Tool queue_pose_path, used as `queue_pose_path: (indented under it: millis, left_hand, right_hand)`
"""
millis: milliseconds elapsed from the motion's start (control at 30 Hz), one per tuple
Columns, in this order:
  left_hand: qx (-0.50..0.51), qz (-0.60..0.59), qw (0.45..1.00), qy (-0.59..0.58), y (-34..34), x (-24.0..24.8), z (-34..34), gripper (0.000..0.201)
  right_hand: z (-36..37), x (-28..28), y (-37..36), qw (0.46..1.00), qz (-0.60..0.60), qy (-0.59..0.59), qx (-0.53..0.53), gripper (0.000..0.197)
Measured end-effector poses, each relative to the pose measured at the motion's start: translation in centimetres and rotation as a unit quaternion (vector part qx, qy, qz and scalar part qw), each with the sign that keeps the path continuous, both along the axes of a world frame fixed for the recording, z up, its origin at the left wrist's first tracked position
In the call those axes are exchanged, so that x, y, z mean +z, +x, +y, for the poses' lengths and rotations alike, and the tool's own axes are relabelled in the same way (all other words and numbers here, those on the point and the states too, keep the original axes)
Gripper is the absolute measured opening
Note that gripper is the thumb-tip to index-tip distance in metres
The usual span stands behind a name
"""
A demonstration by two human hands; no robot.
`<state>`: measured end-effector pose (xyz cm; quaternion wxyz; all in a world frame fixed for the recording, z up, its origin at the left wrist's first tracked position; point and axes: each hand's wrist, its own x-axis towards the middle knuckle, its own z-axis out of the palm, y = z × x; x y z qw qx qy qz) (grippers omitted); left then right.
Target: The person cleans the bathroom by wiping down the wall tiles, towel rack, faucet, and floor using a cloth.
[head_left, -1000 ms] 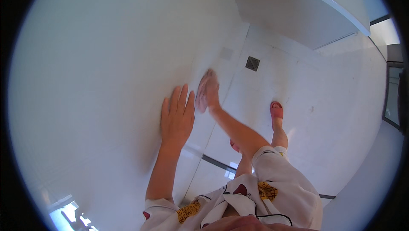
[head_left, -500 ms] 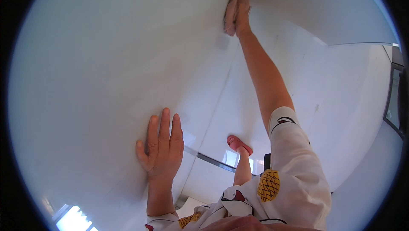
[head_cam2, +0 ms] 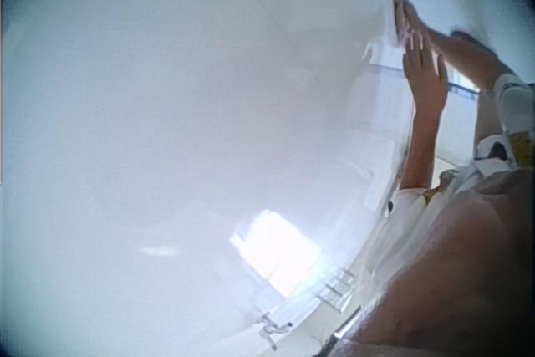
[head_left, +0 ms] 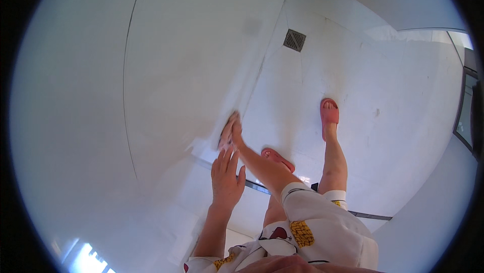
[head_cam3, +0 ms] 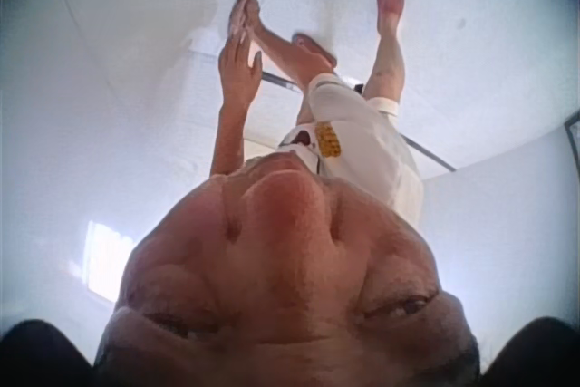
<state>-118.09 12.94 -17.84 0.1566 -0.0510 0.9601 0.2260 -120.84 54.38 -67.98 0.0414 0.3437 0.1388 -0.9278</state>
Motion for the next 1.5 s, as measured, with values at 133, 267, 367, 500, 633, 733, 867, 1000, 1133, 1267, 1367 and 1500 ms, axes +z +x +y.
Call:
queue_pose_path:
  millis: [133,267,367,500,633,733,867,1000,1133,1267,1367,1500]
  left_hand:
    - [0.074,-0.054,0.996,-0.019,6.3,-2.0,-0.8,0.053]
    - [0.146,-0.003,0.989,-0.035,8.5,2.5,-0.7,0.056]
    - [0.164,0.024,0.986,0.010,7.2,4.5,1.0,0.056]
    - [0.270,0.059,0.954,0.114,6.3,7.6,3.9,0.063]
    - [0.510,-0.043,0.771,0.380,3.9,11.4,8.8,0.073]
    - [0.582,-0.007,0.662,0.471,6.5,7.4,12.0,0.084]
    - [0.560,0.089,0.595,0.570,6.6,9.0,15.8,0.094]
    - [0.567,0.086,0.572,0.586,8.7,10.5,17.0,0.087]
    - [0.590,0.153,0.435,0.662,12.4,9.1,17.9,0.069]
    - [0.638,0.174,0.217,0.718,15.9,9.2,19.8,0.055]
    - [0.640,0.260,0.145,0.708,16.8,9.5,20.5,0.049]
    - [0.595,0.332,0.210,0.701,16.5,15.8,20.7,0.057]
  right_hand:
    - [-19.8,7.4,9.3,0.966,-0.065,-0.200,0.149,0.044]
    - [-38.1,34.3,8.3,0.787,0.018,-0.406,0.463,0.043]
    - [-31.0,41.3,1.8,0.817,-0.032,-0.186,0.545,0.046]
    - [-26.3,44.3,-0.2,0.834,-0.028,-0.059,0.548,0.044]
    - [-22.4,50.9,-3.9,0.746,0.154,0.030,0.647,0.050]
    - [-20.3,54.4,-2.3,0.643,0.130,0.188,0.731,0.058]
    - [-18.3,56.8,-0.5,0.596,0.147,0.184,0.768,0.070]
    - [-17.5,57.5,-0.9,0.537,0.192,0.102,0.815,0.070]
    - [-18.3,56.4,1.8,0.495,0.211,0.170,0.826,0.068]
    - [-16.0,58.0,2.2,0.383,0.290,0.239,0.844,0.065]
    - [-16.6,62.2,0.8,0.297,0.430,0.266,0.810,0.066]
    - [-19.0,67.2,0.0,0.195,0.550,0.254,0.772,0.070]
